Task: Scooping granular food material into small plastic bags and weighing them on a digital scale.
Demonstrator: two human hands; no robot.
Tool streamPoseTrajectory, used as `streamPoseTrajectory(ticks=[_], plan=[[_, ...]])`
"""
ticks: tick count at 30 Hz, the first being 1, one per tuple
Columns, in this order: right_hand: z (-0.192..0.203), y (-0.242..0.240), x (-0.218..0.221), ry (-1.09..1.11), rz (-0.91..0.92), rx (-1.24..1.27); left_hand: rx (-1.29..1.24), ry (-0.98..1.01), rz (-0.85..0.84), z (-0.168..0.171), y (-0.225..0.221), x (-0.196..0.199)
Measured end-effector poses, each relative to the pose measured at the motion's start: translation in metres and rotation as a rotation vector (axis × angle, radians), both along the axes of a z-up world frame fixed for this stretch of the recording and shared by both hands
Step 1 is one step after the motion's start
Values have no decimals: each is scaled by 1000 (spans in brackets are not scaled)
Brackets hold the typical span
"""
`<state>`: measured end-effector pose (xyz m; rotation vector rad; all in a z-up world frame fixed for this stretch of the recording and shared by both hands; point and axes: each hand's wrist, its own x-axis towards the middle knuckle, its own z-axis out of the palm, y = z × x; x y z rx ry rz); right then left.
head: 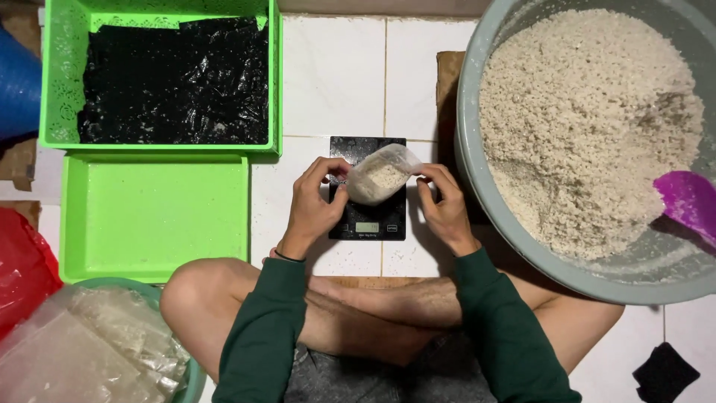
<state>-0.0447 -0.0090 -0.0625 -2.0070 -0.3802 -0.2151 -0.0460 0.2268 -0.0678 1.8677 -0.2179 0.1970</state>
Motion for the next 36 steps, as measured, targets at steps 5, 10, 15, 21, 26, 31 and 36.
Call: streamPoseTrajectory(ticks=[5, 10, 15, 21, 26, 31, 36], plan=[[-6, 0, 1, 41, -6, 4, 13, 77, -17, -5, -2, 5], [-9, 1, 3, 70, -20, 30, 50, 154, -24, 9, 0, 5], [-18, -3, 1, 124, -45, 85, 212, 427, -118, 41, -4, 6], [-34, -6, 0, 133, 2, 138, 359, 381, -217, 4, 0, 4], [-47, -16, -3, 135, 41, 139, 351, 356, -239, -4, 4, 3], [-44, -16, -5, 144, 72, 149, 342, 370, -246, -9, 7, 0], [-40, -14, -5, 143, 49, 137, 370, 371, -242, -5, 5, 1]])
